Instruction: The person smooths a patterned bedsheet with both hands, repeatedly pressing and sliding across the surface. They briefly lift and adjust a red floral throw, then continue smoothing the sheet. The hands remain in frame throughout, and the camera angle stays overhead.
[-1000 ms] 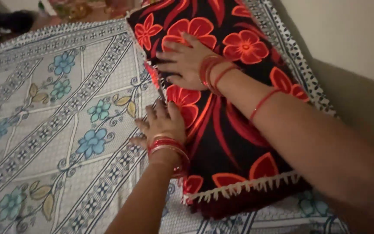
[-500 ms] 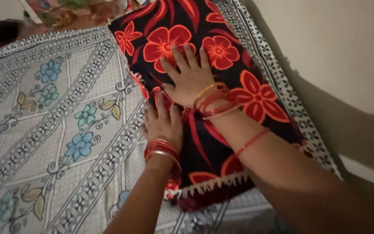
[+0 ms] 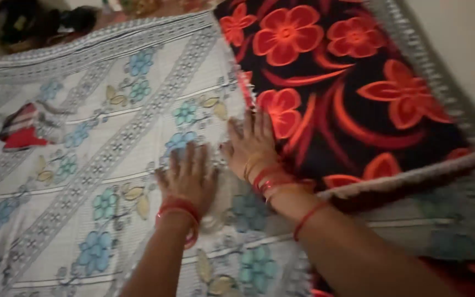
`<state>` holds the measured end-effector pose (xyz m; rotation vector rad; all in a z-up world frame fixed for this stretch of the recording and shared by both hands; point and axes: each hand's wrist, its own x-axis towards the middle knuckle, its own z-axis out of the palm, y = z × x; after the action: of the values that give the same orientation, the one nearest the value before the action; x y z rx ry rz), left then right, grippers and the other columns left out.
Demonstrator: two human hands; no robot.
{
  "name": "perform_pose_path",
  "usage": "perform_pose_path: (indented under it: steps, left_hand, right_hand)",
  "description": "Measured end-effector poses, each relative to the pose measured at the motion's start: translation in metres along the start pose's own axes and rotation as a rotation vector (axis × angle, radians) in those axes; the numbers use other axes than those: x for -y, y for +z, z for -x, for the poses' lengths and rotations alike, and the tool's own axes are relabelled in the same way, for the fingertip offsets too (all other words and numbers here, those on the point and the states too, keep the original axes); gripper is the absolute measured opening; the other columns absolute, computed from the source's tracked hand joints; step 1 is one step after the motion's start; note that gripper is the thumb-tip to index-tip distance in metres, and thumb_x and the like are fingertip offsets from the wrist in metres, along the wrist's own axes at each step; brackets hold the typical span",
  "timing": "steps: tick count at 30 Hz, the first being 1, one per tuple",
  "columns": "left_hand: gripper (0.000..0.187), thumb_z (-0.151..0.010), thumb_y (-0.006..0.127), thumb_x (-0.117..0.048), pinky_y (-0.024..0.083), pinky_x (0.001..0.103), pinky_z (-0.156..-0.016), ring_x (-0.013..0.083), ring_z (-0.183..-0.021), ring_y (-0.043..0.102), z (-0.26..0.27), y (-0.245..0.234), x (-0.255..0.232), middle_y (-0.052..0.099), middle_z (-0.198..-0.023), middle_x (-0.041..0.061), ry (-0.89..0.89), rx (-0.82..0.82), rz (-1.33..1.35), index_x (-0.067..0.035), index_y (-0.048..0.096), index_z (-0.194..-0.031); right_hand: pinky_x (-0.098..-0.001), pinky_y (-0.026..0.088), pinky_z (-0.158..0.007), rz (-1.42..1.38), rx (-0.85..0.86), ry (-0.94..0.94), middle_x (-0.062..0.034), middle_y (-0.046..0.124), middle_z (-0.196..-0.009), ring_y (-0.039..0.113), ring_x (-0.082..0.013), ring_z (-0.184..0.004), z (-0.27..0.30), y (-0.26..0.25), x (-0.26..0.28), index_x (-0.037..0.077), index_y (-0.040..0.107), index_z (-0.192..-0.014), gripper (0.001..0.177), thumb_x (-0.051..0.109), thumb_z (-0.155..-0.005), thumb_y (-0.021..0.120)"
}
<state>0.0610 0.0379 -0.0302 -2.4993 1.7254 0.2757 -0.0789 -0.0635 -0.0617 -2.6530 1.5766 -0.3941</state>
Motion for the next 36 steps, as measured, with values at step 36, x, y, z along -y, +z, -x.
perform_pose_path:
  steps: [36]
  left_hand:
    - [0.079,-0.094,0.028,-0.072,0.004,0.057,-0.123,0.0321,-0.157,0.009,-0.039,0.007,0.331,0.015,-0.170,0.003,-0.447,-0.229,0.075,-0.029,0.023,-0.161]
  right_hand:
    - [-0.0554,0.005,-0.123,0.027,0.279,-0.699,-0.0039,0.014,-0.169,0.012,-0.0278,-0.154,-0.124,0.044,0.262,0.028,0.023,-0.159,0.068,0.061,-0.100,0.023]
